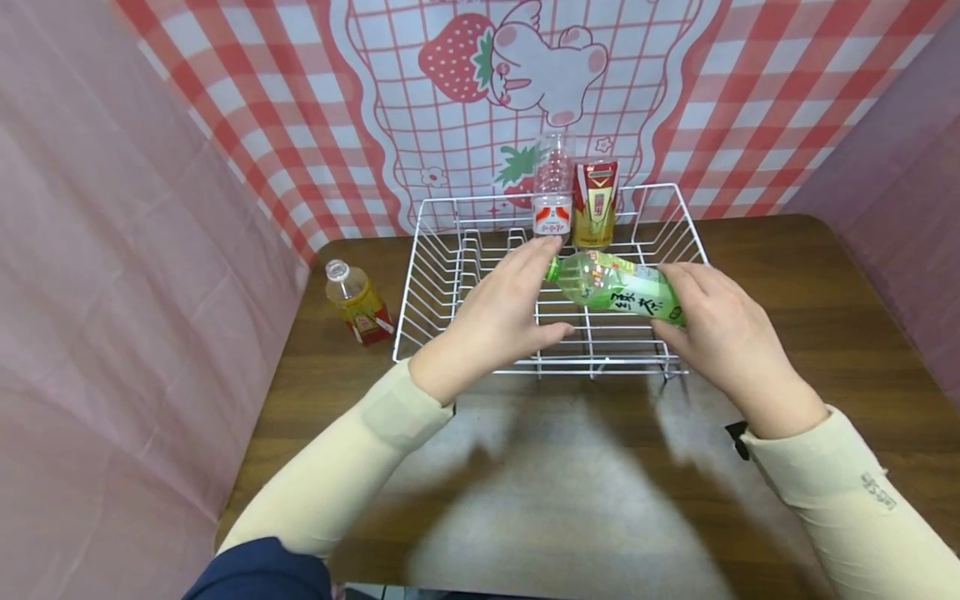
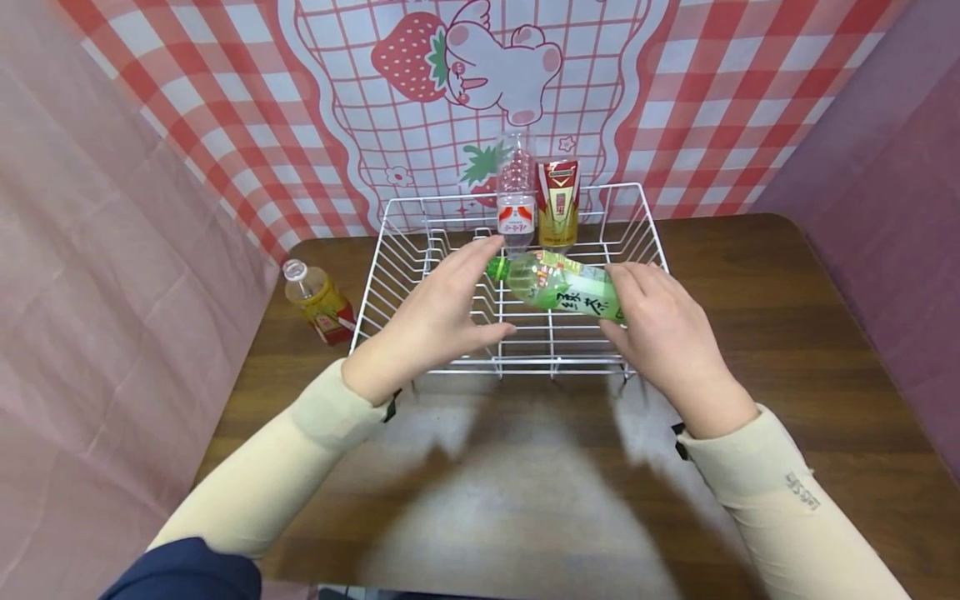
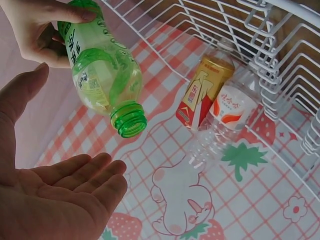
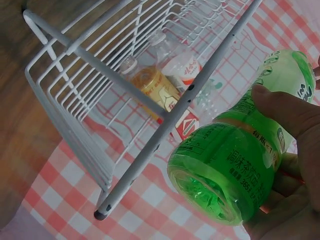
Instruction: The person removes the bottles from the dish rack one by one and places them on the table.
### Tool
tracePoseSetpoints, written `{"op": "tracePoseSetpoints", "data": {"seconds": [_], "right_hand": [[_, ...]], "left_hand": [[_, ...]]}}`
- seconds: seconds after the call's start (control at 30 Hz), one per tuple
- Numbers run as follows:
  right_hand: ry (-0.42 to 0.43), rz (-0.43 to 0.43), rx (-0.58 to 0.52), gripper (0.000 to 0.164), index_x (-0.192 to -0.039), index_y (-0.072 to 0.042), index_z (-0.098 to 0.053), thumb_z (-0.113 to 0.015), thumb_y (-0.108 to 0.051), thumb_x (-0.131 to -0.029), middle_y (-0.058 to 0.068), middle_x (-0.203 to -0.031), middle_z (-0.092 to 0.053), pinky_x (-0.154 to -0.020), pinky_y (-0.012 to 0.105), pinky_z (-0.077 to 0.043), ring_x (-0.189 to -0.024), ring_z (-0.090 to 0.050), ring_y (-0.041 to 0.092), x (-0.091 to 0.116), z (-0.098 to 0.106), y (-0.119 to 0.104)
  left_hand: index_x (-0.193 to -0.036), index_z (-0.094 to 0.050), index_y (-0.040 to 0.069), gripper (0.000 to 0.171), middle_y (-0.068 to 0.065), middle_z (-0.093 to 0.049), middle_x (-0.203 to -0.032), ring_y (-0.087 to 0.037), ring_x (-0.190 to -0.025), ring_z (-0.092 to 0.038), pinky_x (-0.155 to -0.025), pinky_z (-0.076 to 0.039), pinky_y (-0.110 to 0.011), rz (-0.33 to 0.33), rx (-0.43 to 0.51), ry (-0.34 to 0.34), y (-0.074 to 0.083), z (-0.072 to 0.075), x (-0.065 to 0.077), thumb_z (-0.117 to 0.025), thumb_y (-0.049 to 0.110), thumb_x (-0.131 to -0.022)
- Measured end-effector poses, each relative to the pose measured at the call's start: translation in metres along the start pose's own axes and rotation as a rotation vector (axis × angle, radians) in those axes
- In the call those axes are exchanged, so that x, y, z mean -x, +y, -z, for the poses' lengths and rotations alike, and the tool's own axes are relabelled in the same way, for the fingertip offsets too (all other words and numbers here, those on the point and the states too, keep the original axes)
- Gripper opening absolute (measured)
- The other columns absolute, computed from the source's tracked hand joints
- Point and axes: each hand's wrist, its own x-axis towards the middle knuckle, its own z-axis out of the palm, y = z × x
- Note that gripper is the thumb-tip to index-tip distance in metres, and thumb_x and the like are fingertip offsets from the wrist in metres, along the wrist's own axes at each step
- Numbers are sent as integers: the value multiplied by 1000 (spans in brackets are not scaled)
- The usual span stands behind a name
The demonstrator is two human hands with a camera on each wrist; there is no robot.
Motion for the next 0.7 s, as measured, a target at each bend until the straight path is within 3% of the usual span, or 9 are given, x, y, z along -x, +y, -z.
{"op": "tracePoseSetpoints", "data": {"seconds": [0.2, 0.7], "right_hand": [[-20, -42, 6, 72, -133, 8, -53, -89, -5, -72, 25, -120, -60, -92, 60, -47, -108, -56, 42, 0, 3, 4], [14, -77, 8, 77, -140, 7, -52, -88, -6, -72, 28, -126, -58, -89, 64, -47, -111, -54, 45, 3, 5, 17]], "left_hand": [[-155, -31, -3, 103, -16, -37, -158, -26, -146, -30, -118, -9, -23, -14, -6, 11, -1, 0, 0, -89, 36, -80], [-157, -29, -2, 105, -17, -33, -160, -25, -148, -28, -118, -10, -23, 37, 28, 1, -6, -1, 6, -89, 37, -80]]}}
